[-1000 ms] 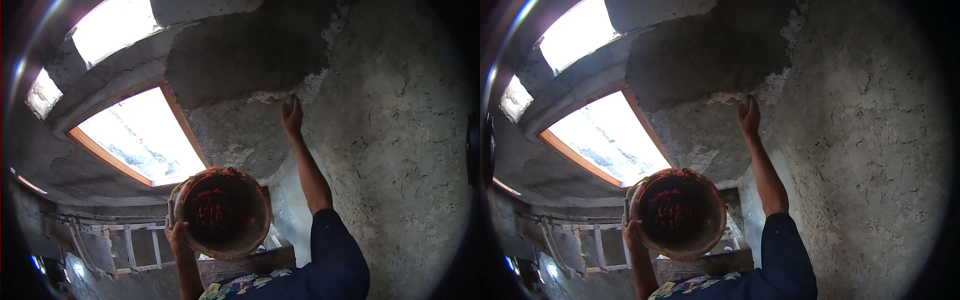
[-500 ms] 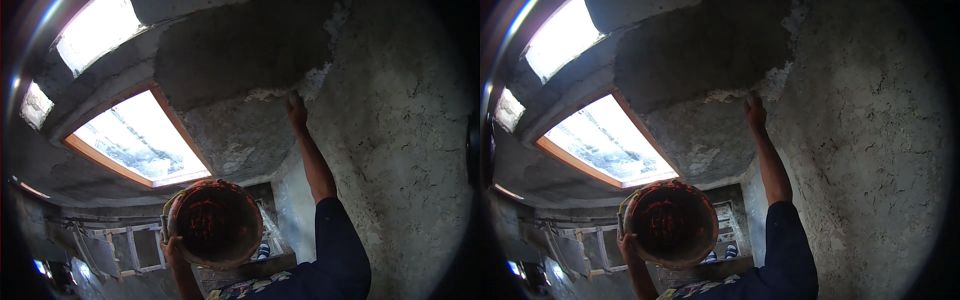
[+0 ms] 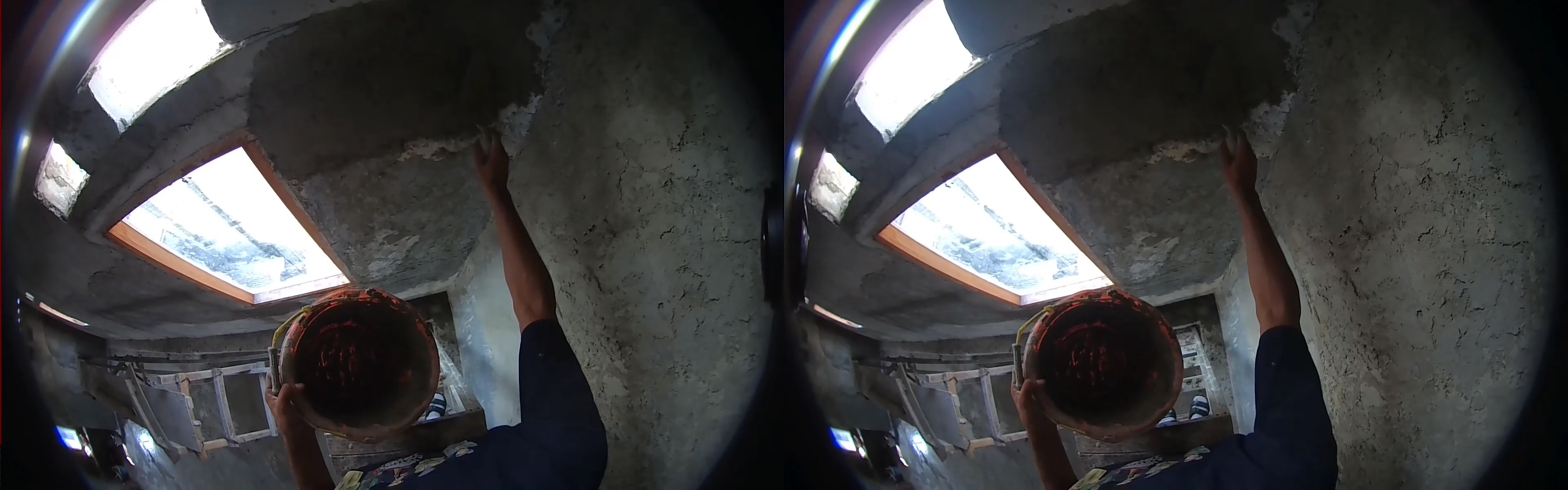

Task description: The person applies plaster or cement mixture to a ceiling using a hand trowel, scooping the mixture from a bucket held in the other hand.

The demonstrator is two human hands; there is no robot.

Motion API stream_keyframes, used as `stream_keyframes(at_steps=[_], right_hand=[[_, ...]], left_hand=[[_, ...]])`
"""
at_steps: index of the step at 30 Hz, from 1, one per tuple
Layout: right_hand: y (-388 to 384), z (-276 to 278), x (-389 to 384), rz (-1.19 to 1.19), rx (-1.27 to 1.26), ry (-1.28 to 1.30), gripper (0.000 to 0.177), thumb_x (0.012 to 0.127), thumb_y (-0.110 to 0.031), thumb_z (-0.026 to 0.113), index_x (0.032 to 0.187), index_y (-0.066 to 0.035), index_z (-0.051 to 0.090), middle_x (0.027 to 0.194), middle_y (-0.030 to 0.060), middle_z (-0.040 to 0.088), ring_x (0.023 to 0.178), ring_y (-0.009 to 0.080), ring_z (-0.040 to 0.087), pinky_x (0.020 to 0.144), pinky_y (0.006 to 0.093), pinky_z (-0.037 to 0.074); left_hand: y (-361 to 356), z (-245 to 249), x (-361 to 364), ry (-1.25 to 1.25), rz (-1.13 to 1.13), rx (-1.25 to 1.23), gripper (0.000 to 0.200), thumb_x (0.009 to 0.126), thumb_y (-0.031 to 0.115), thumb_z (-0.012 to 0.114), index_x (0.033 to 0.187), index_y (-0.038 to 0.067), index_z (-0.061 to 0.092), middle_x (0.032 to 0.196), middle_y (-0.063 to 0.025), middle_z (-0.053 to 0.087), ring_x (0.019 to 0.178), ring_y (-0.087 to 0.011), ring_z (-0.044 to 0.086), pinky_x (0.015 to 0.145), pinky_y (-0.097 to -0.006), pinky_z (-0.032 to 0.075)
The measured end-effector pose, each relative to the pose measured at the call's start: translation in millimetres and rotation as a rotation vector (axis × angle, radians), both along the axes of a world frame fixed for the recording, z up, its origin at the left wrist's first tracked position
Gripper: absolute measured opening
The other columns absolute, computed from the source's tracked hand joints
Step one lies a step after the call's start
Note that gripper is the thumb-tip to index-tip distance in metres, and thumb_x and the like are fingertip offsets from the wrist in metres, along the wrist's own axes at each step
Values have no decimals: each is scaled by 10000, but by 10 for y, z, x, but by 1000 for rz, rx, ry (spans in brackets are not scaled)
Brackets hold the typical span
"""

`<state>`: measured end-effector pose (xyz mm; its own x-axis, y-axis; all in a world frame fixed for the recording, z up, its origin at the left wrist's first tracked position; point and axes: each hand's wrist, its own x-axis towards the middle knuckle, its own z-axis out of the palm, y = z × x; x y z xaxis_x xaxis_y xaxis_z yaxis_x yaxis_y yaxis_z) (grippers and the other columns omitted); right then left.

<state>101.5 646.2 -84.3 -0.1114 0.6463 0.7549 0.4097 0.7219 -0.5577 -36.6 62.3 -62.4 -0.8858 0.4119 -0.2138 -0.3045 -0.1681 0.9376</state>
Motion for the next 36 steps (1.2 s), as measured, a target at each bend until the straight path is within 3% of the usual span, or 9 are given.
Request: stream_keyframes(at_steps=[3,5,14,18,20,24,27,34,36], right_hand=[[172,80,-153,21,113,-84,498,877,-285,612,1254,11,480,1120,255,600,1061,400,572,851,439,485],[165,76,-251,-71,-17,-151,516,844,-306,622,1235,8,501,1067,264,612,1011,409,590,851,457,484],[-36,-2,-100,-23,-62,-358,552,841,-287,628,1290,-17,452,1012,249,628,931,407,612,795,474,498],[-180,-102,-29,31,-37,-358,529,846,-269,620,1280,-18,452,1013,251,625,933,410,609,790,473,499],[-250,-79,21,112,-153,-322,519,843,-266,623,1265,-13,458,1005,256,626,935,413,606,786,471,498],[-103,-23,-18,66,-33,-169,524,842,-269,622,1264,-6,457,996,262,628,941,416,603,787,477,494],[13,249,-85,33,-48,-194,531,843,-274,619,1253,23,462,994,267,629,945,419,603,792,476,495],[-271,76,-278,-63,-68,-339,538,869,-272,603,1280,32,436,939,251,635,906,398,624,767,465,508],[-398,39,-218,-35,-228,-412,556,874,-251,600,1313,24,397,916,235,634,891,385,630,748,466,512]], left_hand=[[27,52,32,-18,39,13,448,720,110,566,1131,-65,535,975,-126,631,830,-197,631,774,-294,516],[58,106,21,-61,-17,59,458,678,48,574,1120,-39,490,915,-94,589,767,-166,588,713,-269,498],[189,69,52,-85,-46,36,468,694,69,593,1140,-19,477,898,-86,592,731,-152,592,702,-262,502],[155,45,69,-79,-65,39,479,701,79,599,1152,-19,471,900,-84,593,730,-150,599,703,-258,505],[122,-3,51,-86,-84,78,478,713,100,617,1153,-19,474,892,-76,595,713,-141,601,697,-252,506],[111,35,59,-68,-84,75,494,721,123,639,1160,-22,467,886,-74,599,701,-139,605,689,-252,509],[82,5,51,-61,-82,41,492,727,123,649,1160,-22,466,885,-75,602,692,-139,607,678,-251,511],[149,65,77,-74,-85,21,441,714,60,607,1130,-16,481,906,-72,598,705,-129,600,661,-239,512],[178,120,118,-85,-68,3,431,708,48,593,1120,-15,486,909,-71,598,707,-126,599,659,-237,512]])
